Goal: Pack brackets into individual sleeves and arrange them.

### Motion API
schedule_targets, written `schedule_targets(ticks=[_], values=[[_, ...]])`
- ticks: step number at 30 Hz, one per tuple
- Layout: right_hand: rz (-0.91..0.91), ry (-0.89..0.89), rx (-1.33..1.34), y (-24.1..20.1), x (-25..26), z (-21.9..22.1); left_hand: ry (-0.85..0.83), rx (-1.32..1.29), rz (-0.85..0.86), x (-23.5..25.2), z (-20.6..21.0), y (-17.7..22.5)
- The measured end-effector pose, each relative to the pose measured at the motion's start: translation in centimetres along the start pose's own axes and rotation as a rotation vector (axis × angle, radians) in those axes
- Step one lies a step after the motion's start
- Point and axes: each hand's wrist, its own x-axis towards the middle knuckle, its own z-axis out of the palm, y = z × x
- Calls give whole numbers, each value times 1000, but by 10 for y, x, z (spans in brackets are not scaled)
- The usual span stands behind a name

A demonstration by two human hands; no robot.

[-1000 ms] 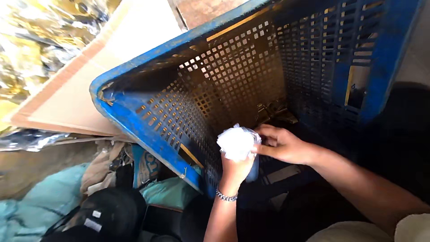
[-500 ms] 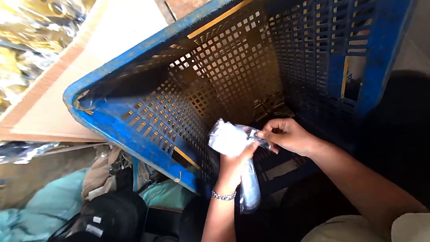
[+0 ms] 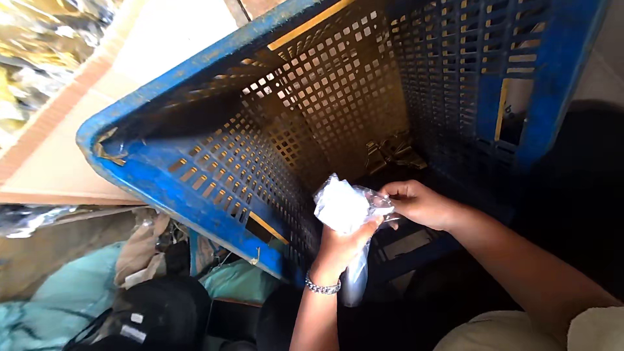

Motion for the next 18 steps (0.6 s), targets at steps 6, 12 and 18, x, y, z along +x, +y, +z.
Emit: schedule_targets(ticks=[6,12,18], values=[[15,-99,-20,7,-6,-4,129,142,-2,12,-8,-5],[171,145,61,4,-1,-4,595,460,406,34,-37,-25],[-126,-27,-86,18,-5,6,89,-83,-148,-3,5,2]])
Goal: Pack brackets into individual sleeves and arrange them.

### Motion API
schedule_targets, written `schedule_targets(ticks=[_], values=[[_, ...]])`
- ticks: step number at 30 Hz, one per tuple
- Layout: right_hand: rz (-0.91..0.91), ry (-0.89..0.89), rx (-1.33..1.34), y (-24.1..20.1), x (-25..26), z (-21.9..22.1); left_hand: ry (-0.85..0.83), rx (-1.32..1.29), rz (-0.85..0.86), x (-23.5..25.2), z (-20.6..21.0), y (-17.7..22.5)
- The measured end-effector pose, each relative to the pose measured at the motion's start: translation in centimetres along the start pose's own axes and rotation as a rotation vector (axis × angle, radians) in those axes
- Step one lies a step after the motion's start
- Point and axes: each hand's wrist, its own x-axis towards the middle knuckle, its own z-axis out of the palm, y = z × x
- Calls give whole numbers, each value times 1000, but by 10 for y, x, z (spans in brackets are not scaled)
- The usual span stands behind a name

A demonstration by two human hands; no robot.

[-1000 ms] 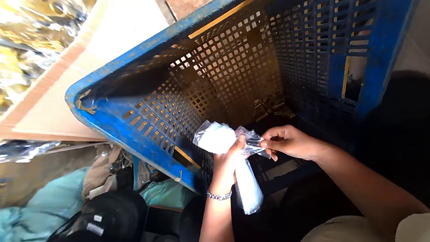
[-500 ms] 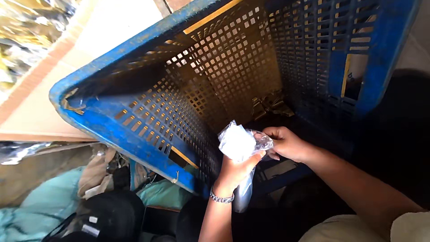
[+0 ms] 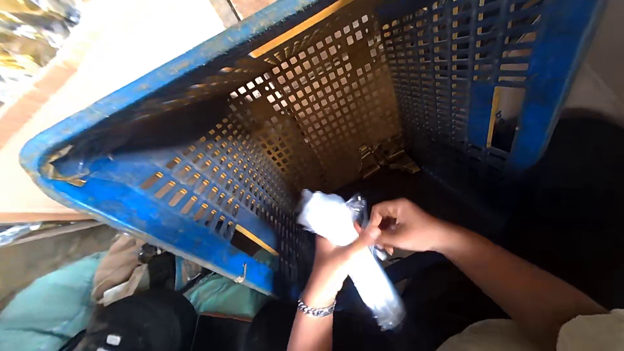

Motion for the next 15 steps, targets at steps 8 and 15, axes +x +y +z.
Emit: schedule_targets(ticks=[8,15], values=[[200,-50,-75,-6,35,-37,117,218,102,17,-16,-5],[325,-453,-1208,91,178,-76,507,375,313,42,-32,-8]])
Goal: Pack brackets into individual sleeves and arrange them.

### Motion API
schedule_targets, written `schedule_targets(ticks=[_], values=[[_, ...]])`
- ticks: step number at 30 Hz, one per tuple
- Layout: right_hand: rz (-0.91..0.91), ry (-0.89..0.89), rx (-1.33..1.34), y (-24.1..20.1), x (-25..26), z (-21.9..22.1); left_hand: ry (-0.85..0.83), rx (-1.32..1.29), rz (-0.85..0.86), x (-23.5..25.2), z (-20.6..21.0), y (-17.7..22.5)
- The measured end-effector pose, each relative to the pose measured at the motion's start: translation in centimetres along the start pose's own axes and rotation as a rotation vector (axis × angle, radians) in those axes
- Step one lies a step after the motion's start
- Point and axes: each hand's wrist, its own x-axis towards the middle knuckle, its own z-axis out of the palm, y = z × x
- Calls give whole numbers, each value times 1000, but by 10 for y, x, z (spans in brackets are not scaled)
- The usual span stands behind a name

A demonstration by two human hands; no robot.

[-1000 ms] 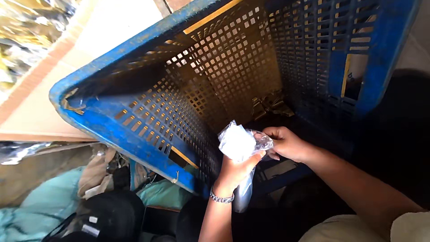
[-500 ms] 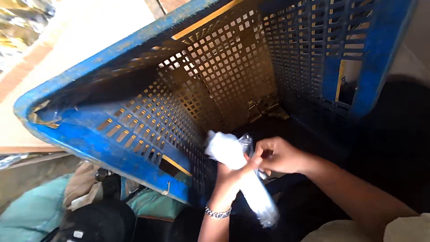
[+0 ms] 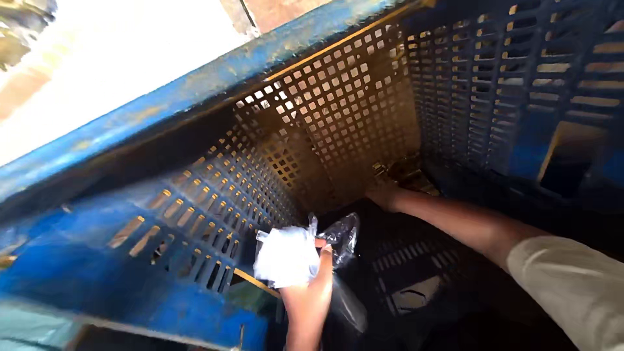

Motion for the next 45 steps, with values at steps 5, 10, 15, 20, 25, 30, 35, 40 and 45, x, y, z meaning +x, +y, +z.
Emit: schedule_targets(ticks=[5,10,15,20,25,30,35,40,45], values=[[-37,49,-156,46,46,16,66,-61,-60,2,8,2],[-86,120,-221,36,9,14,38,-112,-4,1,10,3],[99,604,682,-2,-95,12,24,-134,13,-5,3,5],[-236,478,1448,-65,-184,-8,-62,-145,-65,-13,0,11],[-189,504,749,-113,-172,0,-183,-405,-276,-24,-1,30],[-30,266,270,-138,-153,9,-281,-158,-296,-26,-13,27],[-71,262,1002,-127,-149,0,-220,31,-70,-17,4,16],[-135,606,1306,-125,-154,3,-211,-187,14,-27,10,20],[-33,649,1150,-108,-184,-5,-325,-299,-60,-32,8,23]])
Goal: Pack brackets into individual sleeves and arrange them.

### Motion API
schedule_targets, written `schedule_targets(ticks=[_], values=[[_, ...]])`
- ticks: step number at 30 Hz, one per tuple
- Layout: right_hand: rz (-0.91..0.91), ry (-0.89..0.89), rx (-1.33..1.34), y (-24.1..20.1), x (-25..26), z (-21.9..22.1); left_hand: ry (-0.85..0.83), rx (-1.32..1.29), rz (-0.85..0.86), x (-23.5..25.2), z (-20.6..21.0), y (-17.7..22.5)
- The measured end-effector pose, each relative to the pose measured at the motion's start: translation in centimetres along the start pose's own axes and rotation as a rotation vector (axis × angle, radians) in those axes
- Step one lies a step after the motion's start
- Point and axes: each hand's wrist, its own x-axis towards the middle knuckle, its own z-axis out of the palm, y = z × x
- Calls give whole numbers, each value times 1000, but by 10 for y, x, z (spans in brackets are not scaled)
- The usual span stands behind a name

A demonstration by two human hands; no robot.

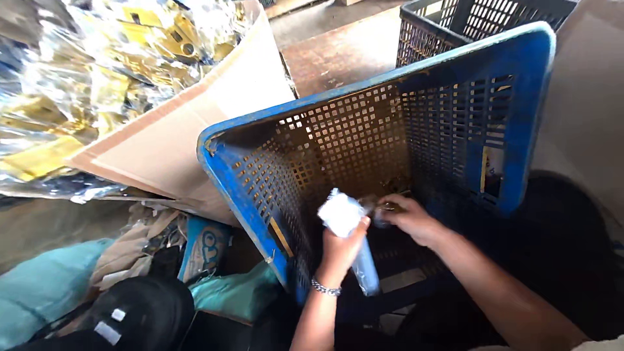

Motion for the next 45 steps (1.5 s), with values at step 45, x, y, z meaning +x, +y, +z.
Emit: schedule_targets(ticks=[45], values=[[191,-314,177,31,-32,-29,-112,169,39,5,12,-17]])
